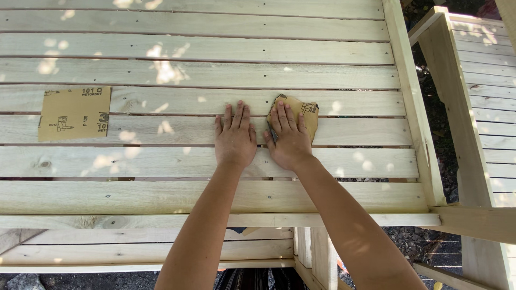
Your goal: The person sands the slatted wooden surface of an unfinished furniture frame using a sheet of sandpaper held by hand. They rub the sandpaper back and forth across the planks, reposition the sandpaper in their hand, and work across different sections of the slatted top throughout the clip.
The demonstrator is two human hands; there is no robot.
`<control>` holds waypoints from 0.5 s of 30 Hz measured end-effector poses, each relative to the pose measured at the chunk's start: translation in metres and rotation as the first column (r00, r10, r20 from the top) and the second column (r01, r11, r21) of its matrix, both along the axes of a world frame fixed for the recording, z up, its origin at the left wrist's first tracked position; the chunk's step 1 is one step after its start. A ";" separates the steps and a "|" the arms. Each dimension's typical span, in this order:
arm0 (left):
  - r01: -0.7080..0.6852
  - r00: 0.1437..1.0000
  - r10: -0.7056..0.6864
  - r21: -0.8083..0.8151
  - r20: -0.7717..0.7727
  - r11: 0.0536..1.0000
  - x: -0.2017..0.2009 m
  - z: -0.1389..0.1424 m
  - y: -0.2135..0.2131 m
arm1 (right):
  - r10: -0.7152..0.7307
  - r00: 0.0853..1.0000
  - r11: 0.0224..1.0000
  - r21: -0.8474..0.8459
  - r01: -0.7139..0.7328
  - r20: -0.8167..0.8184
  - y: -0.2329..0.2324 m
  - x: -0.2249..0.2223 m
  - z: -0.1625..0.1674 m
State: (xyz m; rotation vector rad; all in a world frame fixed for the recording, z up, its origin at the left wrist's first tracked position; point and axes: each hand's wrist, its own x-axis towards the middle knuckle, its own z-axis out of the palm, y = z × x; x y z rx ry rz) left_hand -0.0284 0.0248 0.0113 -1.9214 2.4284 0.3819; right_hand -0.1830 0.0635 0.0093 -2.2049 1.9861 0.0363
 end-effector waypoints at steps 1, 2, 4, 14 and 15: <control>0.004 1.000 -0.004 -0.009 0.006 1.000 0.000 0.000 0.001 | 0.034 0.999 0.999 0.006 -0.034 -0.004 0.004 0.002 0.002; 0.008 1.000 -0.008 -0.019 0.006 1.000 0.000 0.000 0.001 | 0.069 0.998 0.998 0.011 -0.069 -0.012 0.016 0.002 0.004; 0.012 1.000 -0.012 -0.028 0.010 1.000 0.000 -0.001 0.001 | 0.136 0.989 0.990 0.042 -0.134 -0.065 0.047 -0.002 0.007; 0.009 1.000 -0.009 -0.022 -0.011 1.000 0.001 -0.003 0.001 | 0.068 0.995 0.997 -0.035 -0.071 -0.075 -0.007 0.006 0.005; 0.009 1.000 -0.010 -0.023 -0.006 1.000 0.001 -0.002 0.002 | 0.103 0.993 0.994 -0.020 -0.104 -0.056 0.002 0.006 0.005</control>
